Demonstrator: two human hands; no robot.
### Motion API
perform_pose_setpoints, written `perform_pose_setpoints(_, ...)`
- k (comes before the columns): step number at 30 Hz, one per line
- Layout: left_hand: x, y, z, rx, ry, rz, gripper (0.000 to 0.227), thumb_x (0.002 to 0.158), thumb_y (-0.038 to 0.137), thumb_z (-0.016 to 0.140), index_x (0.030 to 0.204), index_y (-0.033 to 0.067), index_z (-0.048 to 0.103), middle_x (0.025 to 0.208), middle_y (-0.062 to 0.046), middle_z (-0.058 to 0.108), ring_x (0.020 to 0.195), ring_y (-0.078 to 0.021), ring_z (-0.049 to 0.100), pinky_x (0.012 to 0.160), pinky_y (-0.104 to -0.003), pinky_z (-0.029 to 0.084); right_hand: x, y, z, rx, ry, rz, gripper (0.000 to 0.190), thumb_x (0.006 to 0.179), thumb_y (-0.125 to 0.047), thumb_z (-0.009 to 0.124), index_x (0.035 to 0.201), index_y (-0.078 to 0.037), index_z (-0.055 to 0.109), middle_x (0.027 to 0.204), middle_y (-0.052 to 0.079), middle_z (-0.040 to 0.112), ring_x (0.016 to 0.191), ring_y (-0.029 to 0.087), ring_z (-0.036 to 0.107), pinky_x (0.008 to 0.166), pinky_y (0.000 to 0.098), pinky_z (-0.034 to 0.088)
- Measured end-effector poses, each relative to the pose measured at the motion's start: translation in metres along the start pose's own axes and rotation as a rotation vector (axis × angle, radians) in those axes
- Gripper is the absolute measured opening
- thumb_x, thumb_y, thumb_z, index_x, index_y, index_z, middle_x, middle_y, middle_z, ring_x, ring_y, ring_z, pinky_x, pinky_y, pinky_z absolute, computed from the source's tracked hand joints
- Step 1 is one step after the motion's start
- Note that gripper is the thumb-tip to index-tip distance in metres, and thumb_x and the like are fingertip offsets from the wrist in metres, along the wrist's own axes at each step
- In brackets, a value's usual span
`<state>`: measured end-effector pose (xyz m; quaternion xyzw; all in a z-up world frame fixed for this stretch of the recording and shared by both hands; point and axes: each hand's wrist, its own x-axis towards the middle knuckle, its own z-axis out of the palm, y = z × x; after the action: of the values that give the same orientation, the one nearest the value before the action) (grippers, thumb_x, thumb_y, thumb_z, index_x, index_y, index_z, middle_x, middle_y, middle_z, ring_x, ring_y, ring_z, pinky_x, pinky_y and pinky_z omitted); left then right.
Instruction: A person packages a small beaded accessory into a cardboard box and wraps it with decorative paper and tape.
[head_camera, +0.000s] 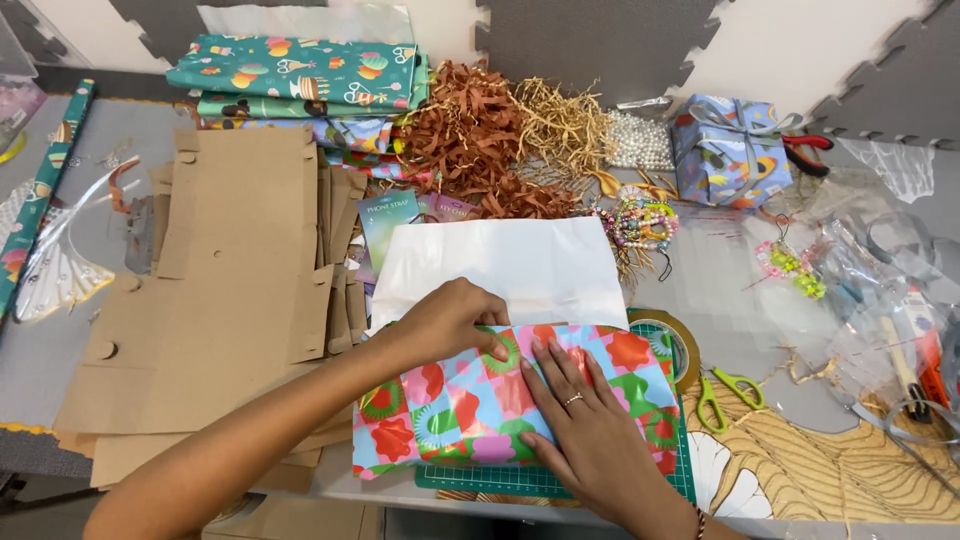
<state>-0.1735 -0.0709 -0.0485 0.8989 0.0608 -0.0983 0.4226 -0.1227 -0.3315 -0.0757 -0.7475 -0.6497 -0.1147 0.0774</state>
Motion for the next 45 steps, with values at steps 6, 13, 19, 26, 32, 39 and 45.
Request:
perform_pose_setpoints(6,0.018,-0.015,0.000,0.073,-0.007,0.023,0.012,0.083,0.018,0.081,0.089,0.0102,0.074,0.075,-0.003,0.079,0.071,-0.0153,0.073,0.063,-0.032,0.047,0.016,-0.014,0.013,-0.014,0.017,0.031,0.083,0.104,-0.058,0.040,0.162,-0.003,0.020,0.171,0.017,0.019,0.159,0.028,0.018,0.130,0.0446,0.012)
perform_pose_setpoints(13,0.072,-0.032,-0.022,0.269,0.266,0.148,0.021,0.100,0.030,0.066,0.090,0.0140,0.076,0.078,-0.001,0.078,0.071,-0.0206,0.072,0.063,-0.040,0.053,0.014,-0.015,0.017,-0.156,0.030,0.037,0.087,0.103,-0.065,0.036,0.164,-0.007,0.018,0.173,0.013,0.016,0.160,0.023,0.016,0.131,0.0402,0.010)
perform_pose_setpoints(19,0.138,-0.079,-0.037,0.816,0.342,-0.104,0.059,0.086,0.060,0.077,0.116,0.0114,0.063,0.113,-0.012,0.070,0.101,-0.0342,0.069,0.087,-0.049,0.048,0.012,-0.014,0.019,-0.279,0.029,0.050,0.088,0.102,-0.070,0.035,0.164,-0.010,0.018,0.174,0.010,0.015,0.161,0.020,0.014,0.132,0.0377,0.010)
perform_pose_setpoints(26,0.135,-0.078,-0.058,0.623,0.299,-0.192,0.040,0.075,0.051,0.089,0.093,0.0197,0.071,0.104,0.004,0.077,0.097,-0.0269,0.070,0.095,-0.050,0.041,0.012,-0.013,0.022,-0.334,0.052,0.055,0.090,0.101,-0.075,0.034,0.164,-0.012,0.019,0.174,0.008,0.015,0.162,0.019,0.014,0.132,0.0384,0.009)
perform_pose_setpoints(32,0.081,-0.026,-0.075,0.695,0.264,-0.122,0.028,0.077,0.050,0.087,0.082,0.0241,0.079,0.083,0.006,0.076,0.087,-0.0248,0.069,0.071,-0.045,0.046,0.014,-0.014,0.016,-0.210,0.054,0.050,0.090,0.102,-0.072,0.037,0.164,-0.010,0.019,0.173,0.010,0.016,0.161,0.021,0.014,0.131,0.0414,0.009)
perform_pose_setpoints(39,0.008,0.036,-0.057,0.782,0.357,0.220,0.021,0.087,0.032,0.078,0.077,0.0142,0.072,0.072,-0.005,0.071,0.075,-0.0372,0.067,0.056,-0.052,0.047,0.014,-0.015,0.010,0.011,0.022,0.010,0.114,0.091,-0.081,0.060,0.163,-0.004,0.018,0.172,0.015,0.016,0.160,0.029,0.012,0.128,0.0494,0.009)
perform_pose_setpoints(45,-0.033,0.044,-0.019,1.131,0.281,0.600,0.013,0.088,0.004,0.078,0.095,0.0124,0.071,0.084,-0.002,0.073,0.074,-0.0158,0.069,0.077,-0.030,0.058,0.017,-0.016,0.005,-0.158,0.045,-0.012,0.115,0.091,-0.089,0.045,0.161,-0.001,0.020,0.172,0.018,0.013,0.161,0.029,0.012,0.129,0.0483,0.011)
